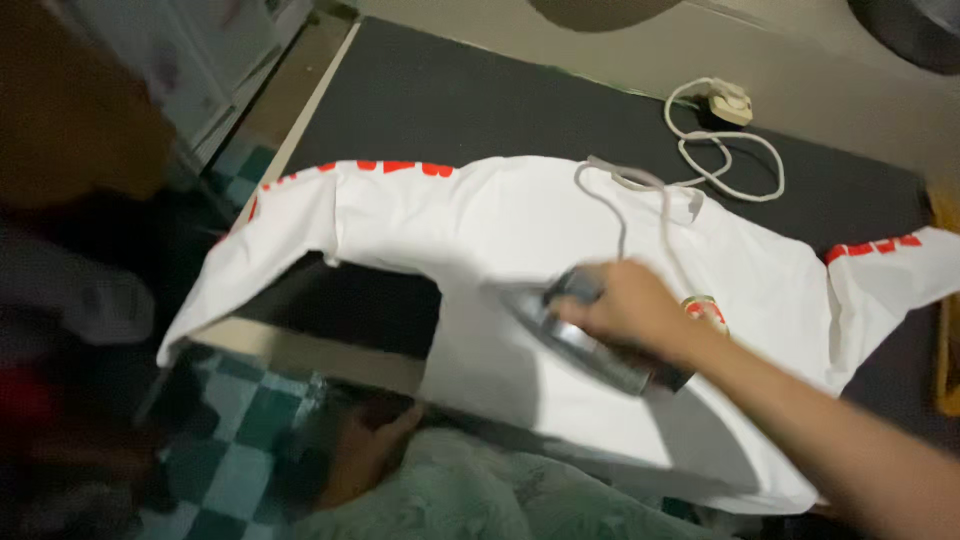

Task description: The person irons a white long-sleeved shirt on a table, smoothing the front, sleeves, and back with an electric iron. They repeatedly reposition and flip the shirt to access different areas.

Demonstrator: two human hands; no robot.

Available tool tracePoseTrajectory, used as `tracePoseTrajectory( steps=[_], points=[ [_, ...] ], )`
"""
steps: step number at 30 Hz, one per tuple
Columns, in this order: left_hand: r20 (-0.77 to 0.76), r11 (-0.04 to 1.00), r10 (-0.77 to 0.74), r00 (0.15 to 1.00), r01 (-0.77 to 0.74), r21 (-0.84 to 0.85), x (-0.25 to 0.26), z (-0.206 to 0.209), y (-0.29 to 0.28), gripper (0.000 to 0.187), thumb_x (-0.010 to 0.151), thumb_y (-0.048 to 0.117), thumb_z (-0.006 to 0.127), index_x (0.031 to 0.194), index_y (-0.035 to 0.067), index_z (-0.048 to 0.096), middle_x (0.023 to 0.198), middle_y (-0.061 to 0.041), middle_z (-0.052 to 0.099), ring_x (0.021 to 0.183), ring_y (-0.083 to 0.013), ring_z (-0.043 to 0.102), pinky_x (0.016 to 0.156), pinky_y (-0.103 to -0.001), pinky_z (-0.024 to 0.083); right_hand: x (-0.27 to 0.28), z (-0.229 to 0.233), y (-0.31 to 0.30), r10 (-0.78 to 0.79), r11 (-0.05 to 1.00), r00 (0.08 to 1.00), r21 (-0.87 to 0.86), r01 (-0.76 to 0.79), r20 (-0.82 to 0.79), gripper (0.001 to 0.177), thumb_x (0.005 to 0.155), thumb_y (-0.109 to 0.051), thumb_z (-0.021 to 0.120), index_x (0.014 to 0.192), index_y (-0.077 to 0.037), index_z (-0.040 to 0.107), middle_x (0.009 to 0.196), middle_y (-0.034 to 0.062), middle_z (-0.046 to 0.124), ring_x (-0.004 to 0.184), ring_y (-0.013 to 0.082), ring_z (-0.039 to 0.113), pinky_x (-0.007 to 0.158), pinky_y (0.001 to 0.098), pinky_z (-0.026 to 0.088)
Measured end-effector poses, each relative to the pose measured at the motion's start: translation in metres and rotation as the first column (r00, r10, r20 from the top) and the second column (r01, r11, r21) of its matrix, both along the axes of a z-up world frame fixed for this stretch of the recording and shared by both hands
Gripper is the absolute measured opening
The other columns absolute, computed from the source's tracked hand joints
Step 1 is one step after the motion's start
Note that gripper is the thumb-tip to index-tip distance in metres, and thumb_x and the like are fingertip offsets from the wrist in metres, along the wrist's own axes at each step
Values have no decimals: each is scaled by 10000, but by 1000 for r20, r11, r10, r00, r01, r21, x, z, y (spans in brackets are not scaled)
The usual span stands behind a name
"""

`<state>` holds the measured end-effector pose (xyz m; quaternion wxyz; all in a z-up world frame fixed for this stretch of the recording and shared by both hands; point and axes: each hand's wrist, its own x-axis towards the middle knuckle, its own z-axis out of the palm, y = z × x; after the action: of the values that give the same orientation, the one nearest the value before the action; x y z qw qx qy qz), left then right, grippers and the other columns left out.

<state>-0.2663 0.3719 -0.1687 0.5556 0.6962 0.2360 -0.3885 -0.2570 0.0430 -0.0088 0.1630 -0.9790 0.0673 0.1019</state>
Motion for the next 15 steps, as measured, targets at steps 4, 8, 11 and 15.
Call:
tracePoseTrajectory(
  steps=[4,8,11,15],
  points=[
    [206,993,-72,976,51,108,-16,-42,-19,520,849,448,784,1150,50,637,1096,-140,681,1031,-290,655,906,-454,519,-28,-1,32,199,966,961,-124,-225,-193,446,756,-561,746,960,-164,743,831,128,763,757,321,746,747,417,592],
    [625,865,340,703,27,-501,-39,-76,-8,366,1018,363,657,979,1,689,996,-153,702,949,-278,664,874,-412,527,11,17,29,176,984,975,-43,-172,132,463,786,-549,737,908,-103,762,833,177,748,752,351,727,734,449,570],
    [443,681,674,591,-267,-682,-53,-75,13,154,947,162,638,900,18,616,954,-117,667,959,-294,708,938,-428,535,36,20,24,133,989,979,-84,-121,154,537,765,-554,764,862,-26,750,812,211,739,747,364,728,748,452,568],
    [320,764,644,695,-561,-320,-70,-48,48,247,988,246,575,975,18,670,964,-136,712,1024,-255,716,950,-368,523,0,3,25,326,944,940,9,-329,100,490,690,-526,762,937,-102,768,820,182,745,734,339,747,722,442,583]
  ],
)
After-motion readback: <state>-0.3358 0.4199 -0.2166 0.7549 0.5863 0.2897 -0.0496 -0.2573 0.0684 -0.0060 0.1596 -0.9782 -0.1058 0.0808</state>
